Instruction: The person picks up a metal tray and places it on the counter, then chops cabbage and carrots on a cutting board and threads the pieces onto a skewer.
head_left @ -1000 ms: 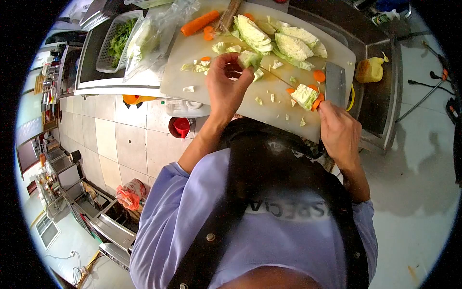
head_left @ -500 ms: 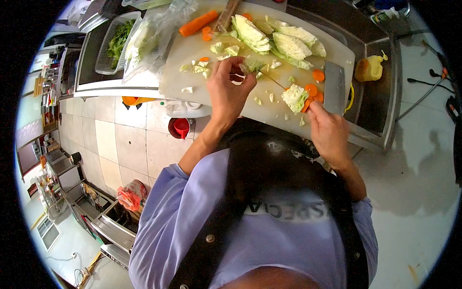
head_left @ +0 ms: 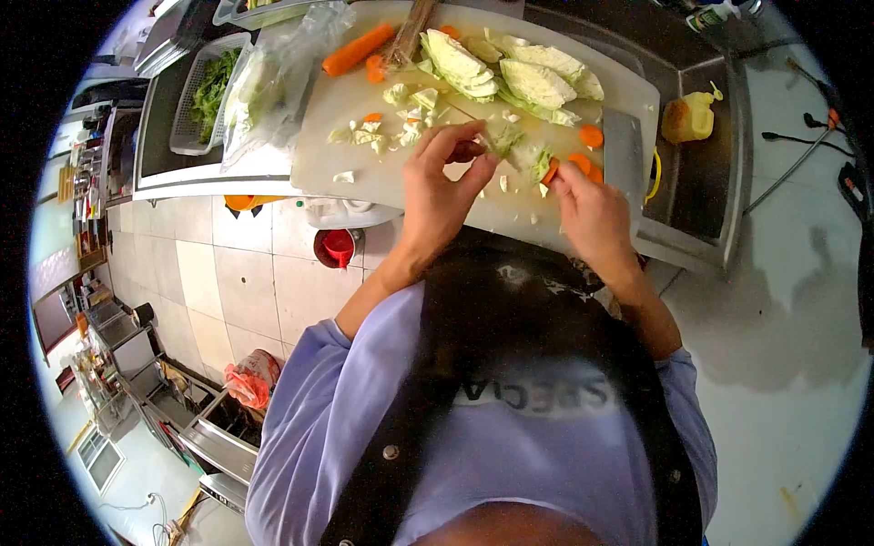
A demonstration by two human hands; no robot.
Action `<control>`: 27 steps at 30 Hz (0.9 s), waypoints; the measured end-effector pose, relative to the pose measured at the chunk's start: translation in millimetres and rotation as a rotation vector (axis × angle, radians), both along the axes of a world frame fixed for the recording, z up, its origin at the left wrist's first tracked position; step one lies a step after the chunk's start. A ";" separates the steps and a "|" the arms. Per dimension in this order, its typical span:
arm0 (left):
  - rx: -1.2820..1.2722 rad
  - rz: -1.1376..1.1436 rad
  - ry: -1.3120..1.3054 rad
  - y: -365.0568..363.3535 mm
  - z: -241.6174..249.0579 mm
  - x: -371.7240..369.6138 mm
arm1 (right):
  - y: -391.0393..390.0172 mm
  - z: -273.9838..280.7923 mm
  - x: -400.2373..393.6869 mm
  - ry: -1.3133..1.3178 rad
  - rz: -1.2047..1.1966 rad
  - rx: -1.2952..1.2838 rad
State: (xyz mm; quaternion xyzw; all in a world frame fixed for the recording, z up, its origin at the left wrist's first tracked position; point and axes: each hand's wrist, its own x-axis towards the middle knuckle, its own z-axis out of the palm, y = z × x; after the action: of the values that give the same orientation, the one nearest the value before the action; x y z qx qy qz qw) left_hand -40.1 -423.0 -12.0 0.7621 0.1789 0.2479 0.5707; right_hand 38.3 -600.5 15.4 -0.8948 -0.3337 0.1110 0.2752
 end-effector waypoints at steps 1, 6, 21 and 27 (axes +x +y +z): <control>-0.114 -0.008 0.018 2.2 -1.7 -2.8 | -5.1 -4.8 4.6 0.089 -0.014 0.026; -0.886 -0.043 -0.068 0.3 -14.0 -0.3 | -7.7 -12.0 11.0 0.399 -0.006 0.100; -0.274 0.170 0.086 42.2 -64.2 -6.0 | -56.2 -38.5 18.7 0.681 -0.258 0.206; 0.252 0.101 0.392 41.9 -103.9 23.7 | -58.5 -54.4 12.8 0.666 -0.239 0.282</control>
State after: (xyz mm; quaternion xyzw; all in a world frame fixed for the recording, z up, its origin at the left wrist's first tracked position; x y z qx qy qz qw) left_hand -16.4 -381.1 -115.9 0.8509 0.2920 0.1437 0.4123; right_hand 51.1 -659.0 -39.0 -0.7957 -0.1313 0.3156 0.4999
